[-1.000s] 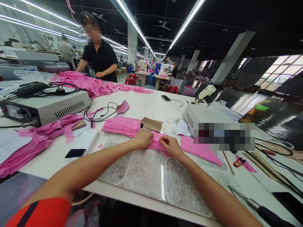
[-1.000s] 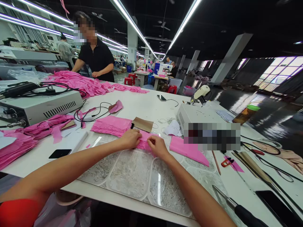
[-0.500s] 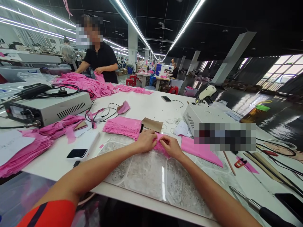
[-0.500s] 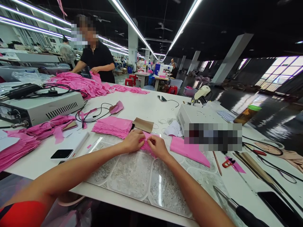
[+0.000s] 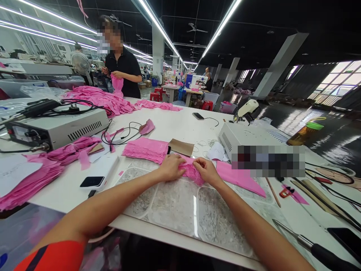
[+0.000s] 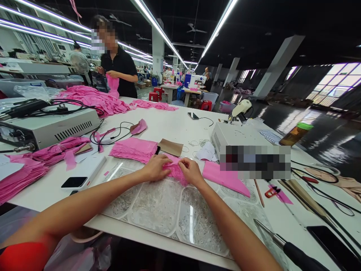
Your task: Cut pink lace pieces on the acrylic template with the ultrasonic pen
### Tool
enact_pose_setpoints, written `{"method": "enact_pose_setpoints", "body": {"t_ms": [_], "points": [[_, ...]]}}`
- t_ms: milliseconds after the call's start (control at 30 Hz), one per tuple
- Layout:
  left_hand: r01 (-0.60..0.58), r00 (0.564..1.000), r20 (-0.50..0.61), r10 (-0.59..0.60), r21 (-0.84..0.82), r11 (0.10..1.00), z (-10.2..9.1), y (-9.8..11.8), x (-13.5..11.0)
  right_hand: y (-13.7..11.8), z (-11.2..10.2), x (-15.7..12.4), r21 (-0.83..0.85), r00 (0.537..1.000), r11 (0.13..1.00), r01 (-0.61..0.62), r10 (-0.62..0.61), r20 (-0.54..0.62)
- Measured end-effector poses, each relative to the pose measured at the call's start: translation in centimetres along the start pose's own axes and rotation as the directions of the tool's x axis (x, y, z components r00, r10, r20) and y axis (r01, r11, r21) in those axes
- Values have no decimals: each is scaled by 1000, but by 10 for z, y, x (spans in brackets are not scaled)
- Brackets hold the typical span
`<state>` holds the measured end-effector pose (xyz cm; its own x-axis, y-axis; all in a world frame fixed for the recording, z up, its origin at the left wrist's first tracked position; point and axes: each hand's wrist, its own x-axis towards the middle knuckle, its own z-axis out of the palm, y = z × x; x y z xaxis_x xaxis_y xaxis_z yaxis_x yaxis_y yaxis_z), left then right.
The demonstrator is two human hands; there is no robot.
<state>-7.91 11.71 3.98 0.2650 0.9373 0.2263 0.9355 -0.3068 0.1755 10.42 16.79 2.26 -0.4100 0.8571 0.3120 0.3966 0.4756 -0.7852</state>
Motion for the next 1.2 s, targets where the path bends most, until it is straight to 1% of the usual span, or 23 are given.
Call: {"method": "enact_pose_setpoints", "body": {"t_ms": [100, 200, 333, 433, 533, 633, 667, 733, 800, 867, 933, 967, 1033, 1100, 1167, 1200], "points": [[-17, 998, -53, 17, -12, 1000, -1, 2, 0, -4, -1, 0, -60, 1000, 998, 26, -26, 7], [-33, 995, -92, 34, 12, 999, -1, 2, 4, -7, -2, -3, -169, 998, 984, 64, -64, 10], [-73, 985, -150, 84, 75, 995, -6, -4, 7, -7, -5, -11, -377, 994, 921, 97, -110, -13], [-136, 972, -177, 156, 125, 983, -17, -12, -2, -7, -10, -21, -494, 991, 863, 101, -129, -23], [-206, 954, -185, 236, 166, 964, -26, -21, -25, -12, -15, -40, -548, 987, 824, 143, -161, 15], [-284, 935, -163, 315, 186, 941, -30, -32, -61, -20, -12, -67, -549, 973, 804, 230, -201, 113], [-315, 928, -146, 344, 188, 930, -29, -36, -74, -23, -10, -77, -538, 960, 796, 279, -226, 163], [-369, 911, -115, 395, 199, 908, -28, -42, -99, -29, -5, -94, -504, 918, 769, 393, -291, 270], [-410, 895, -88, 437, 225, 884, -27, -48, -120, -35, -1, -105, -459, 875, 756, 467, -320, 364], [-430, 889, -57, 455, 242, 870, -28, -53, -133, -41, -1, -109, -398, 848, 786, 473, -282, 449], [-423, 898, -29, 440, 227, 877, -32, -56, -140, -47, -2, -105, -307, 830, 856, 415, -218, 513], [-406, 907, -21, 420, 210, 889, -34, -57, -142, -48, -2, -100, -266, 835, 891, 367, -189, 517], [-366, 927, -23, 373, 155, 918, -37, -58, -143, -50, 0, -86, -235, 878, 932, 276, -145, 456], [-354, 933, -37, 358, 77, 932, -38, -57, -142, -50, 7, -68, -293, 932, 927, 233, -128, 338], [-382, 923, -44, 382, 13, 924, -35, -55, -141, -51, 20, -49, -381, 958, 896, 227, -136, 252], [-400, 916, -40, 399, -3, 917, -32, -54, -141, -51, 28, -40, -406, 961, 884, 231, -142, 237]]}}
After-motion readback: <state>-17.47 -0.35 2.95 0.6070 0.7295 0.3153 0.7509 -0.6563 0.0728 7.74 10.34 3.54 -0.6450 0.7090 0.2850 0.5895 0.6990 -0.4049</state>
